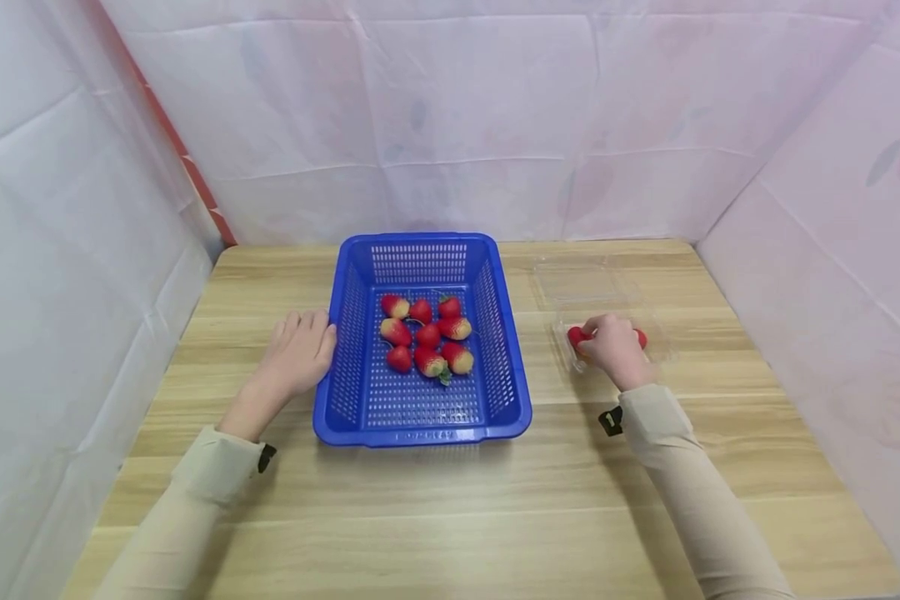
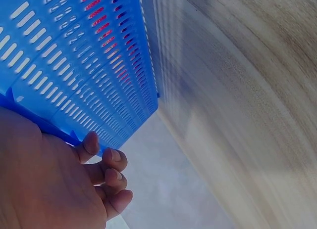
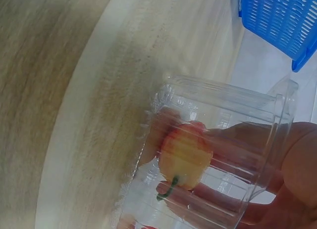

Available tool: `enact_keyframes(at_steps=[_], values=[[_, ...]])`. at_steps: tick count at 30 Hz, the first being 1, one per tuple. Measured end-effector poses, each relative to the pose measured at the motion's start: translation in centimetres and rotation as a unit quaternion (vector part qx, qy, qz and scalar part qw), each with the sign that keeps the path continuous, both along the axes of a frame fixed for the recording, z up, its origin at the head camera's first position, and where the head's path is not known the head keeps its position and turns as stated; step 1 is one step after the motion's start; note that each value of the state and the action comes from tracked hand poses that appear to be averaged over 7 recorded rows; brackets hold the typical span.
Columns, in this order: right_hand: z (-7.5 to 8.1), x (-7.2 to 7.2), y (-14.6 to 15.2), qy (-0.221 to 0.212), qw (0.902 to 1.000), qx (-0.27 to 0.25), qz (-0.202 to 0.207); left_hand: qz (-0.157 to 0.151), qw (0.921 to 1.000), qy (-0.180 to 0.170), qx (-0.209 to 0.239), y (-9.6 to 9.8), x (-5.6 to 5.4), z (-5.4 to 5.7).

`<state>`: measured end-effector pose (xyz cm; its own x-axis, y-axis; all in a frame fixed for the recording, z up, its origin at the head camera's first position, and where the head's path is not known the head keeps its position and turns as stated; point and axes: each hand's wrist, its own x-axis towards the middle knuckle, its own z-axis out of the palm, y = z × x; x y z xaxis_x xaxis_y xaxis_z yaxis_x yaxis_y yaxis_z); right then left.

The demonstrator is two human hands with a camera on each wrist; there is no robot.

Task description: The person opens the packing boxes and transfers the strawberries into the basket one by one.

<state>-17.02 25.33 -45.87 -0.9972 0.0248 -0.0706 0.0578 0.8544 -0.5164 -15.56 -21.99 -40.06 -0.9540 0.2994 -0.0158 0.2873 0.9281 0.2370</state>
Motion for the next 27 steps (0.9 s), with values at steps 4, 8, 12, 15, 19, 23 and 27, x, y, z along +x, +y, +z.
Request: enact_keyframes(at_steps=[4, 8, 12, 15, 19, 23, 27], values=[[-0.1, 0.0, 0.2, 0.002, 1.0000, -0.003, 0.000, 0.000, 1.0000, 0.000, 0.001, 0.1, 0.0, 0.0], [0.0, -0.1, 0.4, 0.009, 0.9999, -0.008, 0.000, 0.000, 1.0000, 0.002, 0.003, 0.1, 0.0, 0.1], [0.1, -0.2, 0.5, 0.013, 0.9999, -0.003, 0.002, -0.001, 1.0000, 0.001, -0.001, 0.1, 0.0, 0.1], [0.2, -0.2, 0.6, 0.011, 0.9999, -0.002, 0.003, -0.001, 1.0000, 0.000, -0.003, 0.1, 0.0, 0.1], [0.8, -0.2, 0.6, 0.007, 0.9999, -0.012, 0.005, 0.000, 1.0000, 0.002, -0.003, 0.1, 0.0, 0.1], [1.6, -0.3, 0.5, 0.010, 0.9993, -0.035, 0.010, 0.000, 1.0000, 0.003, 0.000, 0.0, 0.0, 0.1], [2.3, -0.4, 0.5, 0.030, 0.9985, -0.042, 0.016, 0.000, 1.0000, 0.003, 0.003, 0.0, 0.0, 0.1]])
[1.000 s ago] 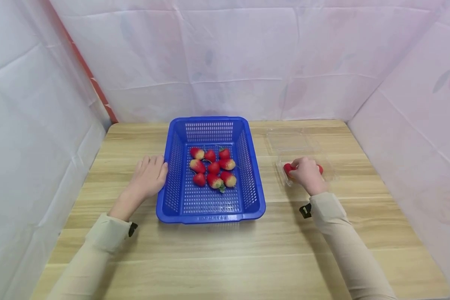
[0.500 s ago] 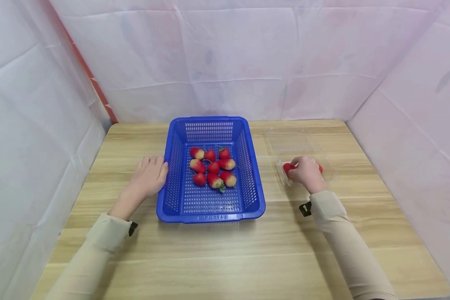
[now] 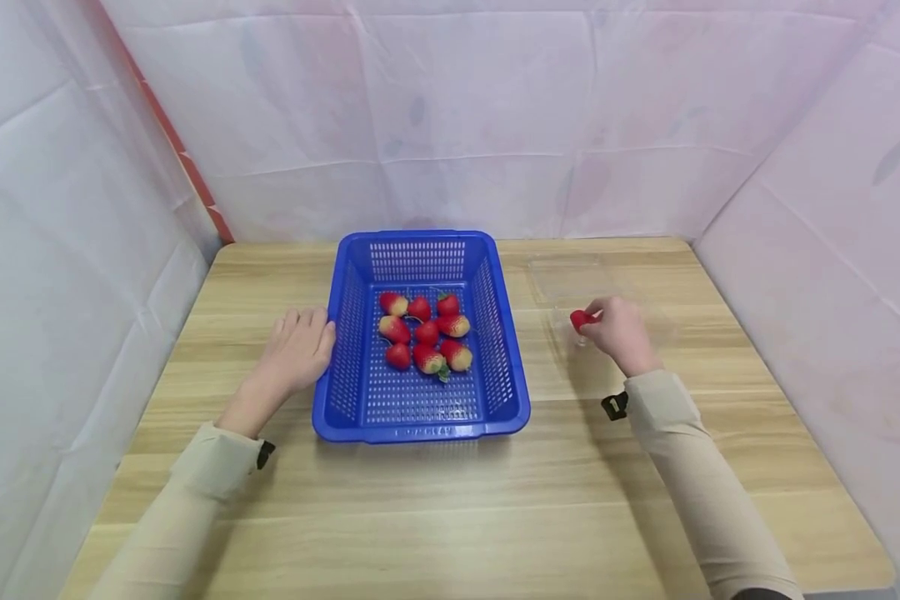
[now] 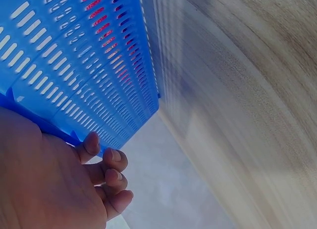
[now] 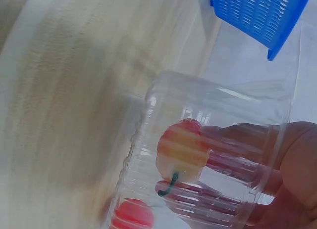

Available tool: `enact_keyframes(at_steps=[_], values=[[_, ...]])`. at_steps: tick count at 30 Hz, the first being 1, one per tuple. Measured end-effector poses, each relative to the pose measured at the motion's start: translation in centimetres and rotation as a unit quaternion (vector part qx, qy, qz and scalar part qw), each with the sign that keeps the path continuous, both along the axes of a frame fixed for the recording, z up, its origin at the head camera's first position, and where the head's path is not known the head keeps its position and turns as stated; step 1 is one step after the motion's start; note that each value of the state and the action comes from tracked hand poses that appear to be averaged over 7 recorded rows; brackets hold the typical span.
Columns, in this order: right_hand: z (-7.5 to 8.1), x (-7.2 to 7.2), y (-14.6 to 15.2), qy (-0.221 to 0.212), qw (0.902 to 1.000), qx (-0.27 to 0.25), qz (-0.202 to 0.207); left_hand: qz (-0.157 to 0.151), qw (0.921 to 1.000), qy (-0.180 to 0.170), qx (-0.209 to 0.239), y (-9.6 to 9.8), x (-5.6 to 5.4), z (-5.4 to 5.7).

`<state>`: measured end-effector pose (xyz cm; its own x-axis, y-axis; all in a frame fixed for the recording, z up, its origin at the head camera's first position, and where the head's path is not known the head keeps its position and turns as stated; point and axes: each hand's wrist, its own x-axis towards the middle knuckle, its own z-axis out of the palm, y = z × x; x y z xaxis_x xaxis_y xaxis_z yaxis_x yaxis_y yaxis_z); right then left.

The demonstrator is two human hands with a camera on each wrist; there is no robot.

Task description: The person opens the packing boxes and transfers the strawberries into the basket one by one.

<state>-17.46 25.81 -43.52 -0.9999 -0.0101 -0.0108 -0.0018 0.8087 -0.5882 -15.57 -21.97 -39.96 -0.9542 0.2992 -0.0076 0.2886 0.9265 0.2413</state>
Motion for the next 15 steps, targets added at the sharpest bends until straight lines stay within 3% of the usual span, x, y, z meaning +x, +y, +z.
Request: enact_keyframes(at_steps=[8, 15], values=[[1.1, -0.3, -0.3, 0.012, 0.9999, -0.003, -0.005, 0.000, 1.0000, -0.002, -0.001, 0.0, -0.1, 0.1], [1.6, -0.4, -1.3, -0.003, 1.0000, -0.006, 0.001, 0.001, 1.0000, -0.003, 0.001, 0.0, -0.2, 0.1]])
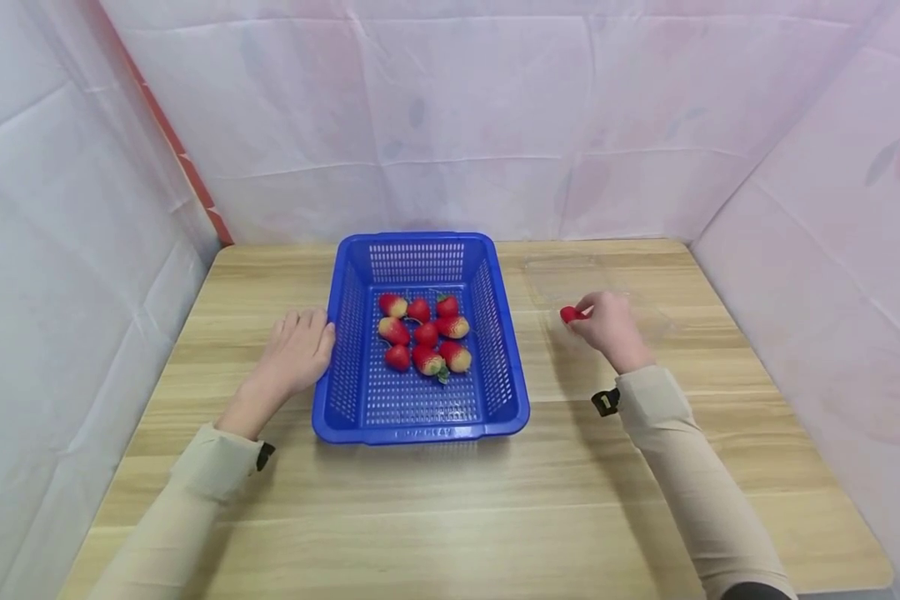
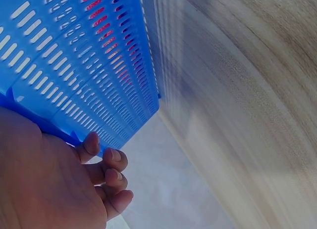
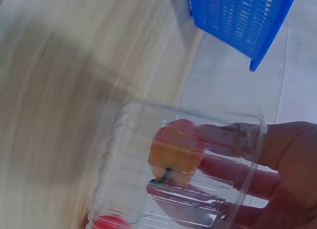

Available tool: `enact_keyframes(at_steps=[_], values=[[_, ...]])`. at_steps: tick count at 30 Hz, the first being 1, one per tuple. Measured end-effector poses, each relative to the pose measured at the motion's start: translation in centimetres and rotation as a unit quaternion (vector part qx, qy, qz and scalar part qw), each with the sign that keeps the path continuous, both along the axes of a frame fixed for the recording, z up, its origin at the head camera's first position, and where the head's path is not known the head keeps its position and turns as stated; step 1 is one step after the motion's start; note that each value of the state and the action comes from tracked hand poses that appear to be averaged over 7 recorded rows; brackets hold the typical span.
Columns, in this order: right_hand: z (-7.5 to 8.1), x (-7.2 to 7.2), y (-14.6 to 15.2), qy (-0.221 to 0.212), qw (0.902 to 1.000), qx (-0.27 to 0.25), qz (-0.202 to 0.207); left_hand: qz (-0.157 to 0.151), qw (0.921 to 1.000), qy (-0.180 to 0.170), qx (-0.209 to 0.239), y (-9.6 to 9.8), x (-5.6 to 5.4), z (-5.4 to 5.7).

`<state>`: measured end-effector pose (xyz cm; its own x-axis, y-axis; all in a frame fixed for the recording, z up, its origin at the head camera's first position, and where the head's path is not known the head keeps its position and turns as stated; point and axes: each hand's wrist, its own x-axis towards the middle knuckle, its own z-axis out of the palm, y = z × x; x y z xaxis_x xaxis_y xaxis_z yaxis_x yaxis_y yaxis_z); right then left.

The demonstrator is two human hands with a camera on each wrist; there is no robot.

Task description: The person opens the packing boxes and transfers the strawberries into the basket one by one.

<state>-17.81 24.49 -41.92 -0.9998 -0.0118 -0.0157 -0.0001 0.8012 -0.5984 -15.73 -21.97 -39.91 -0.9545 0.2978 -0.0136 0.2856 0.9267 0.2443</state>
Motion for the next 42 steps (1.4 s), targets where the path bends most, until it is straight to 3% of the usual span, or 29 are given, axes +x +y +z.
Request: enact_keyframes(at_steps=[8, 27, 33, 42], values=[[0.4, -0.3, -0.7, -0.012, 0.9999, -0.009, -0.004, -0.001, 1.0000, -0.003, 0.000, 0.0, 0.1, 0.1], [4.5, -1.9, -3.5, 0.047, 0.9987, -0.002, -0.022, 0.000, 1.0000, -0.001, 0.000, 0.1, 0.3, 0.5], [6.1, -2.0, -5.2, 0.052, 0.9986, -0.001, 0.004, -0.001, 1.0000, 0.000, -0.002, 0.1, 0.3, 0.6], [8.8, -0.8, -9.3, 0.014, 0.9964, -0.038, 0.075, 0.001, 1.0000, -0.001, -0.003, 0.3, 0.3, 0.6]])
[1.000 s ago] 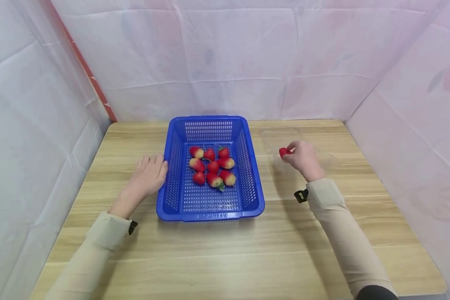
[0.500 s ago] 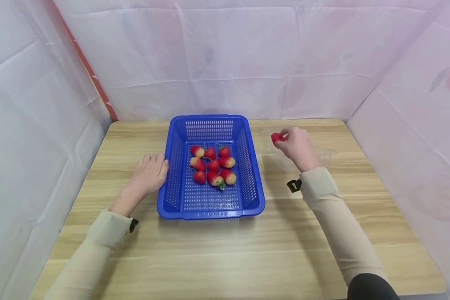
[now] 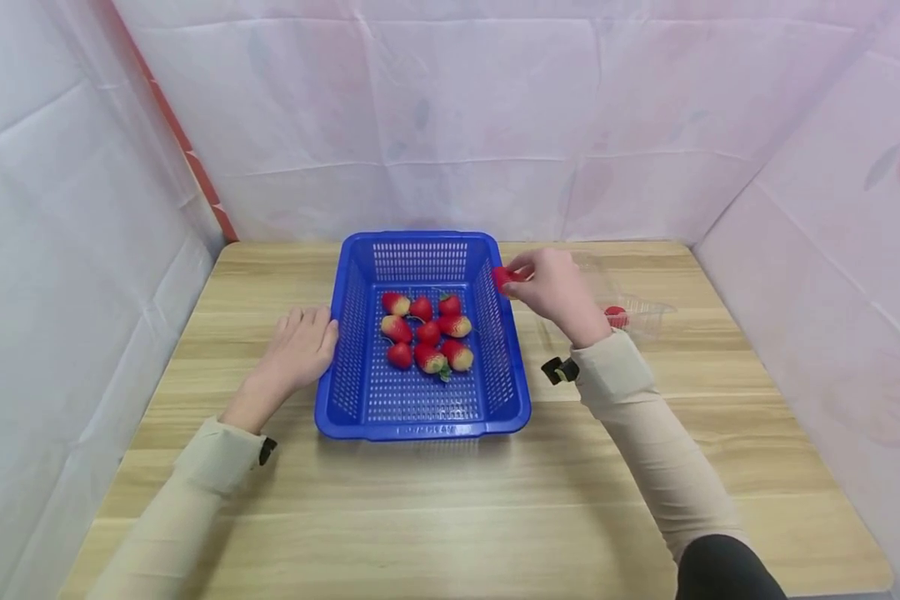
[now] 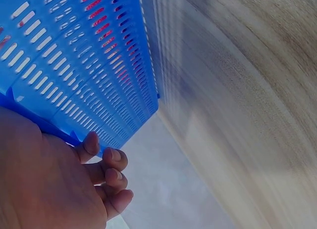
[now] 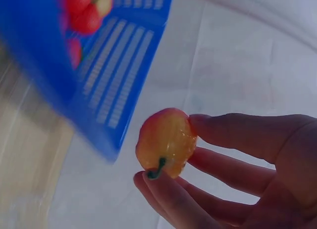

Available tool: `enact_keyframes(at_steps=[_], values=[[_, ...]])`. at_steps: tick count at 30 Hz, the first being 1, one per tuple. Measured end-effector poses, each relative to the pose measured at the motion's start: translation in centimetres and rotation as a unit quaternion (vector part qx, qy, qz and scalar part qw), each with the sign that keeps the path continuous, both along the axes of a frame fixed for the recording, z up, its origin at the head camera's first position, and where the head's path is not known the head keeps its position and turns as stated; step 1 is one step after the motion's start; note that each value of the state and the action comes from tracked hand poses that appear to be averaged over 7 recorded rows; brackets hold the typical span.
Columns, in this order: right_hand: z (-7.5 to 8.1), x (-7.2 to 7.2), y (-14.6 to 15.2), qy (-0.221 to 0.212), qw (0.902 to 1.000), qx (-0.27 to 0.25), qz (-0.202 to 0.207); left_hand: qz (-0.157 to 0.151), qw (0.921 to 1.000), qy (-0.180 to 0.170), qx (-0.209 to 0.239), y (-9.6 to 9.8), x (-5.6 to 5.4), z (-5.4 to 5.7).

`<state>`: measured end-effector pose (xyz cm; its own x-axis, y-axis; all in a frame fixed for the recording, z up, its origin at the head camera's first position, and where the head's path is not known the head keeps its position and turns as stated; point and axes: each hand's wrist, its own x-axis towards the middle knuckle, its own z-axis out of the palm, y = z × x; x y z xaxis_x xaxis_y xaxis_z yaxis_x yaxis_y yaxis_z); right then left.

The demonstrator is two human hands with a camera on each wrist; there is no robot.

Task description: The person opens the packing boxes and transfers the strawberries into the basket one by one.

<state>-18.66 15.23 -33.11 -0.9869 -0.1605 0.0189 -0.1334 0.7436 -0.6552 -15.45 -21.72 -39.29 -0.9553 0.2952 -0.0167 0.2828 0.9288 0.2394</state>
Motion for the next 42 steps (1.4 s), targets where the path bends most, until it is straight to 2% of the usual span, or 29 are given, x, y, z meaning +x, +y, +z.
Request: enact_keyframes(at_steps=[5, 9, 15, 21, 26, 29, 34, 42], values=[[0.4, 0.5, -3.1, -0.014, 0.9984, 0.001, 0.055, 0.000, 1.0000, 0.004, -0.001, -0.1, -0.1, 0.0], [0.1, 0.6, -5.7, -0.034, 0.9948, 0.015, 0.095, -0.001, 1.0000, 0.002, -0.004, -0.1, 0.0, 0.1], [-1.2, 0.7, -9.3, -0.071, 0.9860, 0.020, 0.149, -0.002, 1.0000, 0.000, -0.005, 0.0, 0.0, 0.1], [-3.0, 1.6, -11.9, -0.090, 0.9756, 0.037, 0.197, -0.004, 0.9999, 0.000, -0.010, 0.0, 0.0, -0.2], [-4.3, 2.5, -13.2, -0.081, 0.9699, 0.069, 0.219, -0.004, 0.9999, -0.008, -0.007, 0.1, 0.2, -0.3], [-5.1, 2.7, -13.8, -0.062, 0.9653, 0.093, 0.236, -0.002, 0.9999, -0.011, -0.004, 0.1, 0.3, -0.3], [-6.1, 2.7, -14.3, -0.051, 0.9551, 0.113, 0.269, -0.003, 0.9999, -0.016, 0.000, 0.2, 0.3, -0.2], [-6.9, 2.2, -15.1, -0.032, 0.9452, 0.147, 0.290, 0.004, 0.9999, -0.011, -0.001, 0.1, 0.3, -0.4]])
